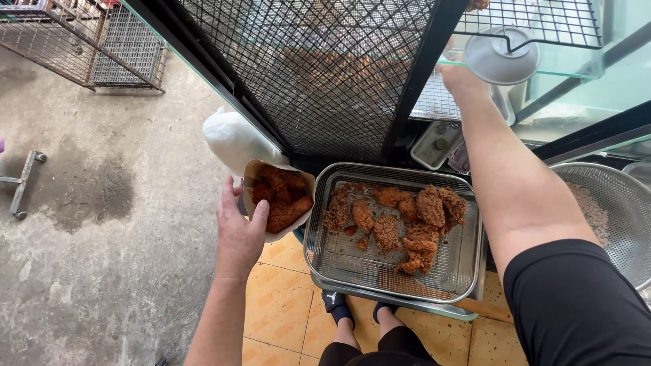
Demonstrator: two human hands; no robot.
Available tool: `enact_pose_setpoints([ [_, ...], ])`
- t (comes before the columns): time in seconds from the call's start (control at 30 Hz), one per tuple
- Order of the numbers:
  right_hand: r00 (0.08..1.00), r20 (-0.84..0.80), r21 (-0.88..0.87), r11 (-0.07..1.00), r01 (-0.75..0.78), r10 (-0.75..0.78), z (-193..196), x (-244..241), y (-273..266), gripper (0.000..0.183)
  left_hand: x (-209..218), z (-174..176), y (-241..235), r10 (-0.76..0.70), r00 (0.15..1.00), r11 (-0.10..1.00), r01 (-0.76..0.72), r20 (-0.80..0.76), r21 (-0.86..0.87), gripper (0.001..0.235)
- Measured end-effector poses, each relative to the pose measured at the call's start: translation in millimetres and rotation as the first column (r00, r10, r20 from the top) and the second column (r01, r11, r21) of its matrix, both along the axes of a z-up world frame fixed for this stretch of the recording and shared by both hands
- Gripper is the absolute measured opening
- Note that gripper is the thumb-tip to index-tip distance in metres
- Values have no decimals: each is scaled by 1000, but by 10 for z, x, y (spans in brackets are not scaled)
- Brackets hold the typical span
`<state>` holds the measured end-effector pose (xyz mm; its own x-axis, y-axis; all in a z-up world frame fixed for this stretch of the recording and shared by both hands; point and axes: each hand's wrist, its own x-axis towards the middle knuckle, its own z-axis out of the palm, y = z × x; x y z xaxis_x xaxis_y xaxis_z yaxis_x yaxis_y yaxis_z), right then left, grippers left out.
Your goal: The person uses tongs to transfer pieces of fried chicken from a metal tray into a brown paper bag.
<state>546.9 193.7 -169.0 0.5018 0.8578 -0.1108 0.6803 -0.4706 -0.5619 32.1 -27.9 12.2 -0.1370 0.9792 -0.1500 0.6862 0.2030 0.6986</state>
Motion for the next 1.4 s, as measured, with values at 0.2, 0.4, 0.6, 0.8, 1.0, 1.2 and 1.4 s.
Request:
enact_pose_setpoints([
  [0.2,987,-152,228,970,87,-53,317,-179,-453,29,-15,-22,21,-14,1000,999,14,18,29,81],
  [0.4,626,-770,271,823,499,-126,814,-354,-938,16,26,-7,57,-5,1000,1000,5,20,-2,82],
  [0.6,649,-748,240,855,459,-139,1140,-436,-1211,11,-17,-129,92,-59,998,997,59,-6,49,83],
  [0.8,912,-388,173,962,212,-131,949,-460,-938,22,33,-106,99,-73,997,996,72,35,52,83],
  [1.0,954,-279,77,987,139,-113,1423,-712,-1389,24,44,40,82,-53,998,998,54,18,-22,83],
  [1.2,845,-519,-52,991,122,-131,1436,-864,-1625,25,42,138,26,-34,999,999,34,-12,-34,84],
  [1.4,859,-503,-31,996,88,-91,1349,-1001,-1250,33,112,123,-11,-33,999,999,33,-11,8,84],
])
